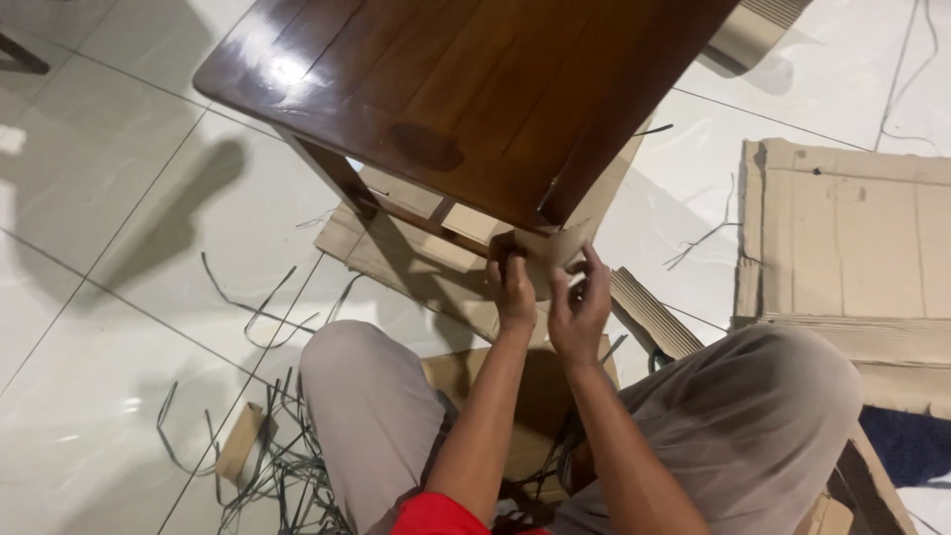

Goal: Wrapping a wooden chair leg with cardboard and securing it with plastic ties

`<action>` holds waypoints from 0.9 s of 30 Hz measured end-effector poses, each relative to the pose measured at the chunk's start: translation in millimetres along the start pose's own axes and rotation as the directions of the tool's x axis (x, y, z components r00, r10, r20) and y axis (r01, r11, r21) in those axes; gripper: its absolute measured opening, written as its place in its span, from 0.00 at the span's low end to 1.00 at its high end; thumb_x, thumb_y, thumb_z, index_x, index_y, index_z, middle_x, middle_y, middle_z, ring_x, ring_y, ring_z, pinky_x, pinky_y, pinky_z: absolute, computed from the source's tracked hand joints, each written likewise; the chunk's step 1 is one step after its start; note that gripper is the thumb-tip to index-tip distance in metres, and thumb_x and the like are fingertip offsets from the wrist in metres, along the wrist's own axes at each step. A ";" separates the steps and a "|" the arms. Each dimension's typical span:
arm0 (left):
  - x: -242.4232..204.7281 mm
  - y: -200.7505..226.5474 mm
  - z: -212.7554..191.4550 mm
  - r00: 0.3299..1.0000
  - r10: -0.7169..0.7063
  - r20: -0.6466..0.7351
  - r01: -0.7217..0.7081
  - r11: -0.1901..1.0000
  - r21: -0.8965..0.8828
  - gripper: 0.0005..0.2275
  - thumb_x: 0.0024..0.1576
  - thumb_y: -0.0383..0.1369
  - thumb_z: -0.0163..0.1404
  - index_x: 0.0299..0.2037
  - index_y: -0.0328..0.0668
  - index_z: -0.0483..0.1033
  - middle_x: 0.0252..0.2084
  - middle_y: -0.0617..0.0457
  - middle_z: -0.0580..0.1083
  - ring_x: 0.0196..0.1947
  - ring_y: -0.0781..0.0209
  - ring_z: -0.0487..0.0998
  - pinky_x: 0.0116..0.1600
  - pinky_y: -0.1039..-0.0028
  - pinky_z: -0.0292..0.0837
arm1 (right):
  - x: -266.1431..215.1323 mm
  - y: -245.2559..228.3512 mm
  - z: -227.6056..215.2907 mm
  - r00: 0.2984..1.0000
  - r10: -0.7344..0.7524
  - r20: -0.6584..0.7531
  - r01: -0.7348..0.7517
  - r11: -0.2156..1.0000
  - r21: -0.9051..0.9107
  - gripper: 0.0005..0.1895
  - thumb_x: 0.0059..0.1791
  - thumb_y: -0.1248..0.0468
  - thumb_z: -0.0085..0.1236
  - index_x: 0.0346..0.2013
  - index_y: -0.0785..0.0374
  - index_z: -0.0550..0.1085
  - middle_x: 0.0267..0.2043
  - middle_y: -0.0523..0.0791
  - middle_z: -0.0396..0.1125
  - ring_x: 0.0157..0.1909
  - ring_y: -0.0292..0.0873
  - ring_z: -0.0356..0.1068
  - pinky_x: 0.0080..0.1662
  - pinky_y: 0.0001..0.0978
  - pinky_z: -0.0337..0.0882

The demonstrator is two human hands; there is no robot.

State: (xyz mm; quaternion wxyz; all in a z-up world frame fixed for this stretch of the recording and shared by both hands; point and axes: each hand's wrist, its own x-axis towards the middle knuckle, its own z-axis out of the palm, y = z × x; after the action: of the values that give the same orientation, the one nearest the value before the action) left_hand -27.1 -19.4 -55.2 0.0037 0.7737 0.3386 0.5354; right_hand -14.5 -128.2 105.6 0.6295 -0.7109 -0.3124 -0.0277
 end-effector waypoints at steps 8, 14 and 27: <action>48.4 38.3 -55.1 0.897 -0.399 0.191 0.435 0.712 -0.551 0.04 0.60 0.26 0.54 0.42 0.36 0.77 0.45 0.48 0.74 0.48 0.52 0.75 0.56 0.62 0.72 | 17.0 2.6 6.0 0.983 -0.175 0.053 0.182 0.968 -0.174 0.32 0.53 0.57 0.65 0.66 0.71 0.66 0.40 0.51 0.64 0.27 0.51 0.67 0.30 0.41 0.69; 17.3 33.3 -51.5 0.860 -0.500 0.105 0.465 0.683 -0.563 0.05 0.53 0.20 0.60 0.37 0.34 0.81 0.42 0.45 0.72 0.43 0.55 0.75 0.51 0.68 0.75 | -1.7 49.3 13.9 0.993 -0.115 -0.020 0.112 0.987 -0.117 0.29 0.52 0.53 0.66 0.61 0.65 0.70 0.36 0.47 0.64 0.25 0.46 0.64 0.28 0.35 0.66; 88.3 64.2 -90.7 0.643 -0.654 0.399 0.652 0.194 -0.733 0.04 0.55 0.27 0.57 0.39 0.40 0.79 0.34 0.53 0.75 0.37 0.65 0.74 0.49 0.69 0.72 | 19.1 31.6 12.2 0.987 -0.152 0.041 0.157 0.969 -0.191 0.31 0.55 0.52 0.61 0.65 0.69 0.67 0.38 0.50 0.64 0.26 0.50 0.66 0.29 0.41 0.67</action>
State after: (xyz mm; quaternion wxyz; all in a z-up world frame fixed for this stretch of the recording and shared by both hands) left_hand -51.7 -54.6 80.1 0.5954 0.4525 0.3346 0.5734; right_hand 11.7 -109.7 83.5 0.5490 -0.7426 -0.3710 -0.0976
